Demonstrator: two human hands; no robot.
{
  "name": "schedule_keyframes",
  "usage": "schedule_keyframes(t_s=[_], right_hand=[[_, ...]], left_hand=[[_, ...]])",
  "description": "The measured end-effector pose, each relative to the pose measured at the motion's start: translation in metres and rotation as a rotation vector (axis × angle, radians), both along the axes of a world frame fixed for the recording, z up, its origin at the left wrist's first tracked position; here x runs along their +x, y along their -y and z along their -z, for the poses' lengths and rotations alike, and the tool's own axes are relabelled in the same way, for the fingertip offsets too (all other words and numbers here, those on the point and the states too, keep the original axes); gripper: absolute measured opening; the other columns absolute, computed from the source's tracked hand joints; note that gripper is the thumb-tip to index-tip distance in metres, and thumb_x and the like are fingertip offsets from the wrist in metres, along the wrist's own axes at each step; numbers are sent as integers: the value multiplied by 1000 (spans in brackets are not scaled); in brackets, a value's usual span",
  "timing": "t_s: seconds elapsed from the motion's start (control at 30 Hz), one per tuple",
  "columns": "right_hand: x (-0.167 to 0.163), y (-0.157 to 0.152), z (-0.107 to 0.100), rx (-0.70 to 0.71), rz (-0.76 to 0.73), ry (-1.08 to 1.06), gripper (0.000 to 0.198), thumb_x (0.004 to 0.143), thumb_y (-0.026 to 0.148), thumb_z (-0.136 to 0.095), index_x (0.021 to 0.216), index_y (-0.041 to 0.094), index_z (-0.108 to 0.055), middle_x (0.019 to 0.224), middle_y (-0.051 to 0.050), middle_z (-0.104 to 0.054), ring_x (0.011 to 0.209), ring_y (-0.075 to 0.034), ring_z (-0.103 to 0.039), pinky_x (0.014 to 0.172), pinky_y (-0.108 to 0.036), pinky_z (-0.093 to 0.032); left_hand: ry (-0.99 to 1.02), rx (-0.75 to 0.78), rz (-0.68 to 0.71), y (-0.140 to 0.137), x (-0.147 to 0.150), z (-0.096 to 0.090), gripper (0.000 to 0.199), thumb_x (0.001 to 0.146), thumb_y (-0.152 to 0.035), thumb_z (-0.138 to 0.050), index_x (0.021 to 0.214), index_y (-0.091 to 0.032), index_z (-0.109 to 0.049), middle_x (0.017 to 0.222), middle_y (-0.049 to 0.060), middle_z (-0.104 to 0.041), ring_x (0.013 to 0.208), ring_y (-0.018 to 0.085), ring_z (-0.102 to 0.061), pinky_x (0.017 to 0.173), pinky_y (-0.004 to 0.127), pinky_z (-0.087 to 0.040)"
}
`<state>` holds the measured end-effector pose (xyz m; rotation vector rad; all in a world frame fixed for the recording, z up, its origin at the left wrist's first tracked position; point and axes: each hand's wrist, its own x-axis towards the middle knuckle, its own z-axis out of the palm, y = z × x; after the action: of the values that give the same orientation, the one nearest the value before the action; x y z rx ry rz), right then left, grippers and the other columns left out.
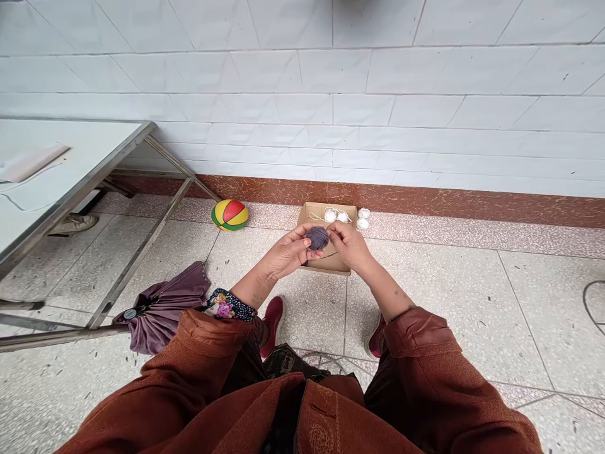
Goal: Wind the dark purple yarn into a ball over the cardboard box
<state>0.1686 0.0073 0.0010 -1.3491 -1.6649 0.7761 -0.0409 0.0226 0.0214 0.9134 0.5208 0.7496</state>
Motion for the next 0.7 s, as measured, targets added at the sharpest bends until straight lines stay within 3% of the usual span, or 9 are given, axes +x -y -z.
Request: schedule_keyframes(t_s=[0.2, 0.37, 0.5, 0.6, 0.7], right_hand=[[-6, 6, -3, 6, -181, 73, 14, 98, 26, -58, 85, 23, -65, 82, -2, -67, 77, -19, -60, 74, -32, -46], [-3, 14, -21, -34, -355, -23, 19, 101, 38, -63, 92, 24, -71, 79, 0, -66, 71, -17, -57, 70, -30, -46], [2, 12, -26, 14, -233, -112, 24, 102, 44, -63, 92, 24, -71, 84, -2, -69, 76, -18, -59, 74, -33, -48], [3, 6, -19, 70, -123, -115, 20, 100, 41, -63, 89, 24, -69, 87, -3, -70, 83, -20, -62, 81, -35, -49], [1, 2, -8, 40, -62, -93, 19, 99, 38, -60, 88, 24, -67, 85, -3, -68, 82, -21, -62, 80, -35, -48]], left_hand=[[-94, 29, -142, -9, -3, 5, 54, 78, -34, -91, 122, -22, -63, 120, 5, -70, 89, 13, -71, 86, 32, -57], [-367, 179, -242, -9, -4, 11, 47, 74, -26, -87, 113, -21, -62, 111, 2, -68, 86, 11, -62, 82, 28, -49], [-420, 243, -95, -3, -2, 7, 47, 73, -24, -86, 114, -21, -62, 101, 0, -68, 88, 13, -62, 83, 30, -46], [-296, 197, 56, 3, -1, 0, 65, 76, -25, -86, 135, -24, -59, 107, 4, -71, 95, 17, -65, 86, 32, -49], [-130, 124, 123, 4, 0, -3, 75, 78, -27, -87, 147, -28, -57, 113, 5, -72, 95, 17, -66, 85, 32, -52]])
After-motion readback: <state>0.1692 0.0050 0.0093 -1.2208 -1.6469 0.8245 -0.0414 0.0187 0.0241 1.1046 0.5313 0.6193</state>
